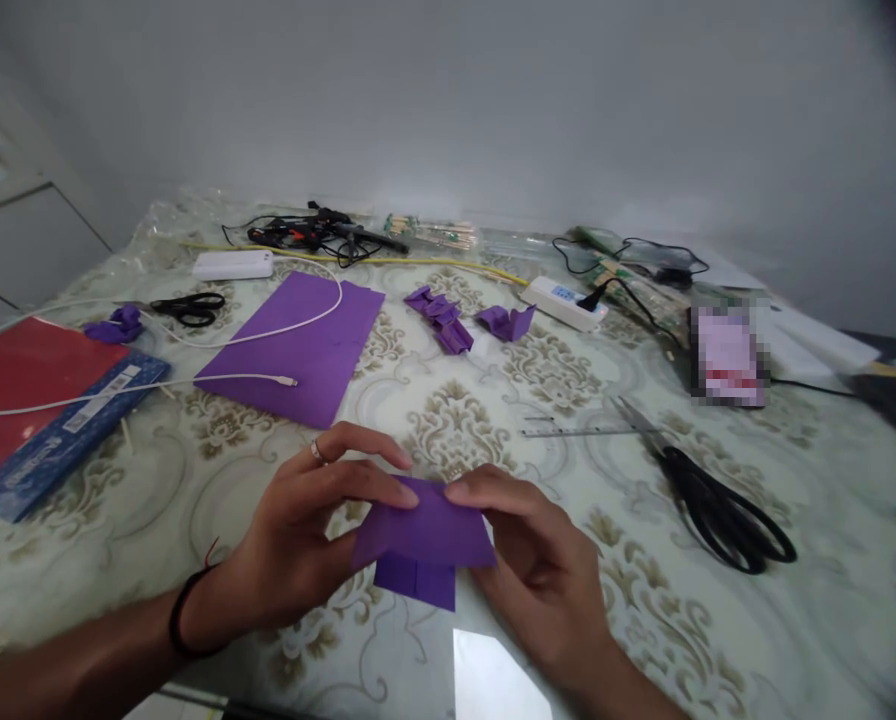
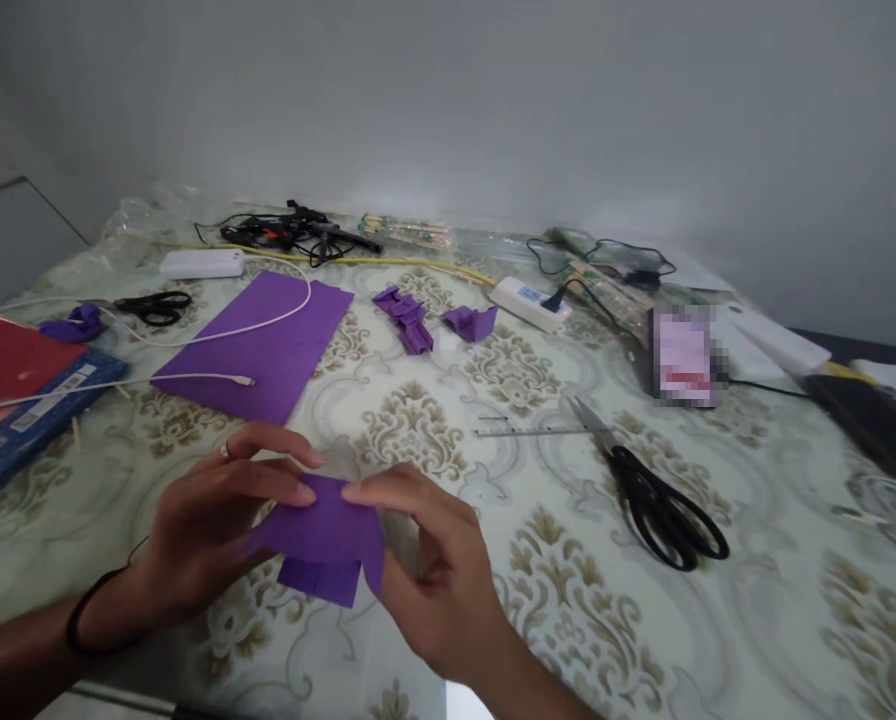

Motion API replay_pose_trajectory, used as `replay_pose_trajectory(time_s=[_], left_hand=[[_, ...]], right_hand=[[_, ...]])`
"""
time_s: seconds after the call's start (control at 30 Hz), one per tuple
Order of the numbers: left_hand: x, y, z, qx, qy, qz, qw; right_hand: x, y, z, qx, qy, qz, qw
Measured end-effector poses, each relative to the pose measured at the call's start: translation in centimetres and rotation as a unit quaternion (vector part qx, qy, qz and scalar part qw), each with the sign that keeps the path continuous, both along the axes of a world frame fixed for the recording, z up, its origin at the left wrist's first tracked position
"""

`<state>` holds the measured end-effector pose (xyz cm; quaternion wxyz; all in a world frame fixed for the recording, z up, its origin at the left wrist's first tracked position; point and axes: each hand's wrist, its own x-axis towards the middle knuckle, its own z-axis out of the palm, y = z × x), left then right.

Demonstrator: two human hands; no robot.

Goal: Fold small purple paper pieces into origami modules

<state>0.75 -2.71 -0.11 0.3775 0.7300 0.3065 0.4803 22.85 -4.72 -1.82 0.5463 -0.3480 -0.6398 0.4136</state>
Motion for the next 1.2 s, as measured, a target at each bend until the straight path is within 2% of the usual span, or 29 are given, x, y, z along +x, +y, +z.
replay_pose_trajectory(time_s=[0.17,0.27,0.37,0.57,0.7,1.0,1.13,1.2], left_hand=[[0.0,-0.2,0.2,0.006,0.000,-0.026,1.000],[0.1,-0.2,0.4,0.027,0.005,-0.010,1.000],[0.0,-0.5,0.5,0.086,0.045,0.025,0.995],[-0.6,-1.3,0.1,0.164,0.150,0.060,0.973],[-0.6,-1.3,0.3,0.193,0.153,0.067,0.967],[-0.2,-1.3,0.8,0.178,0.148,0.081,0.969],[-0.4,-1.1,0.5,0.162,0.138,0.048,0.976],[-0.5,-0.9,0.4,0.098,0.121,0.001,0.988]], right_hand=[[0.8,-0.4,0.2,-0.028,0.010,0.066,0.997],[1.5,-0.5,0.8,-0.062,-0.013,0.099,0.993],[1.9,-0.6,1.3,-0.105,-0.028,0.128,0.986],[1.1,-0.3,1.4,-0.160,-0.044,0.050,0.985],[0.7,0.1,2.1,-0.164,-0.071,0.059,0.982],[0.6,0.2,2.3,-0.178,-0.035,0.024,0.983],[0.6,0.2,2.3,-0.196,-0.017,0.016,0.980],[0.7,0.2,2.3,-0.197,-0.015,0.007,0.980]])
